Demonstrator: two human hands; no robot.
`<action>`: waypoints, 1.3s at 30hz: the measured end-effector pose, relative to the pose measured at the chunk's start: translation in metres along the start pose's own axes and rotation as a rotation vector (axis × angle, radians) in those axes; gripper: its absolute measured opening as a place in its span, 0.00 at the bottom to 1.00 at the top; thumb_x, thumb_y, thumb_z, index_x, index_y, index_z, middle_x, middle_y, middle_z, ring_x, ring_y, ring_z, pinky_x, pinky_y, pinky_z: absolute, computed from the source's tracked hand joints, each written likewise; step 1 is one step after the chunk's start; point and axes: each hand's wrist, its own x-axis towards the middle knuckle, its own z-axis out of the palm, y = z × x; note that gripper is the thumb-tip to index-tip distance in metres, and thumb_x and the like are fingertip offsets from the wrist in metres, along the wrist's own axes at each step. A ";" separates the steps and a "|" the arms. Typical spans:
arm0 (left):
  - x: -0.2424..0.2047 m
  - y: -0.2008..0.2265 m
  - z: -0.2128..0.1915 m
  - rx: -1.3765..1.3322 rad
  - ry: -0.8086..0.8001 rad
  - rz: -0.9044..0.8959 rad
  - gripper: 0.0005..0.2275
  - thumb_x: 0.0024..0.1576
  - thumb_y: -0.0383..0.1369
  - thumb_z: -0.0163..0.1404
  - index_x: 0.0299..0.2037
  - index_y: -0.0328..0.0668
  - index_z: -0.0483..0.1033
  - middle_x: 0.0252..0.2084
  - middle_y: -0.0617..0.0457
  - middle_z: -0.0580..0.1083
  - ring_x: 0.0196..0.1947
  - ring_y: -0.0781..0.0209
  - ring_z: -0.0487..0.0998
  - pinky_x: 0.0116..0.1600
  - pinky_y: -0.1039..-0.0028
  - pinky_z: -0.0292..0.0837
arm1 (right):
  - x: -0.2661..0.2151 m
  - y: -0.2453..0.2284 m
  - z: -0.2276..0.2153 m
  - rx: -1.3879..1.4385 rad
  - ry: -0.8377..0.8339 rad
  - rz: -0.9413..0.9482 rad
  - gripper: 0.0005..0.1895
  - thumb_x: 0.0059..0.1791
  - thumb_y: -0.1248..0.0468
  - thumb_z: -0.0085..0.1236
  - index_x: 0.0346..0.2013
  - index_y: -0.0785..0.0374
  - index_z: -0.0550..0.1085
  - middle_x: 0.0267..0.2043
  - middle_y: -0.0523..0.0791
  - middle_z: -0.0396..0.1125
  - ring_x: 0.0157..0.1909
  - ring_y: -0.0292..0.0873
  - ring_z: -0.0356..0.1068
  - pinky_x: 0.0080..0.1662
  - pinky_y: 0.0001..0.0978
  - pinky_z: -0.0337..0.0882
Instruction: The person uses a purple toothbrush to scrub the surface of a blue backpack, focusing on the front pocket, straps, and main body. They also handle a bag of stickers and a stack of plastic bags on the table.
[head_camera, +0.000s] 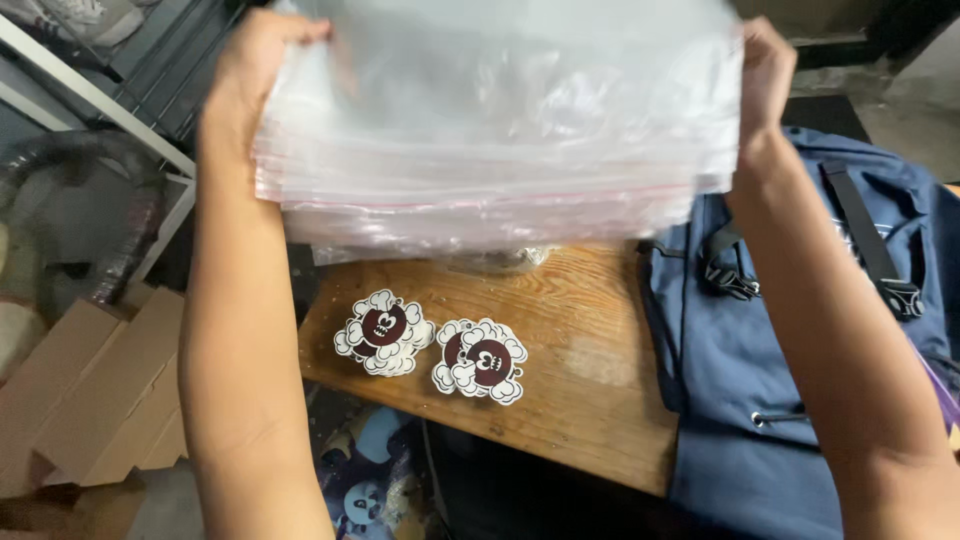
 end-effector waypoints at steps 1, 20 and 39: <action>-0.001 -0.011 0.003 0.132 -0.095 -0.052 0.13 0.55 0.45 0.48 0.46 0.58 0.75 0.51 0.63 0.71 0.50 0.67 0.70 0.55 0.70 0.58 | -0.007 0.021 0.005 -0.097 0.252 0.162 0.10 0.42 0.60 0.48 0.16 0.52 0.63 0.20 0.37 0.57 0.23 0.37 0.54 0.32 0.30 0.56; 0.122 -0.173 0.024 0.193 0.264 0.207 0.21 0.47 0.42 0.63 0.48 0.48 0.73 0.44 0.51 0.77 0.36 0.61 0.80 0.38 0.71 0.75 | -0.029 0.110 0.045 -0.943 0.717 0.732 0.36 0.33 0.50 0.68 0.51 0.54 0.64 0.44 0.42 0.63 0.43 0.40 0.63 0.40 0.37 0.58; 0.011 -0.191 0.010 0.558 -0.078 0.182 0.36 0.58 0.44 0.54 0.71 0.36 0.50 0.64 0.20 0.62 0.68 0.28 0.62 0.70 0.48 0.59 | -0.066 0.135 0.006 -1.176 0.189 0.281 0.35 0.40 0.67 0.69 0.55 0.64 0.58 0.48 0.58 0.64 0.54 0.62 0.68 0.52 0.53 0.68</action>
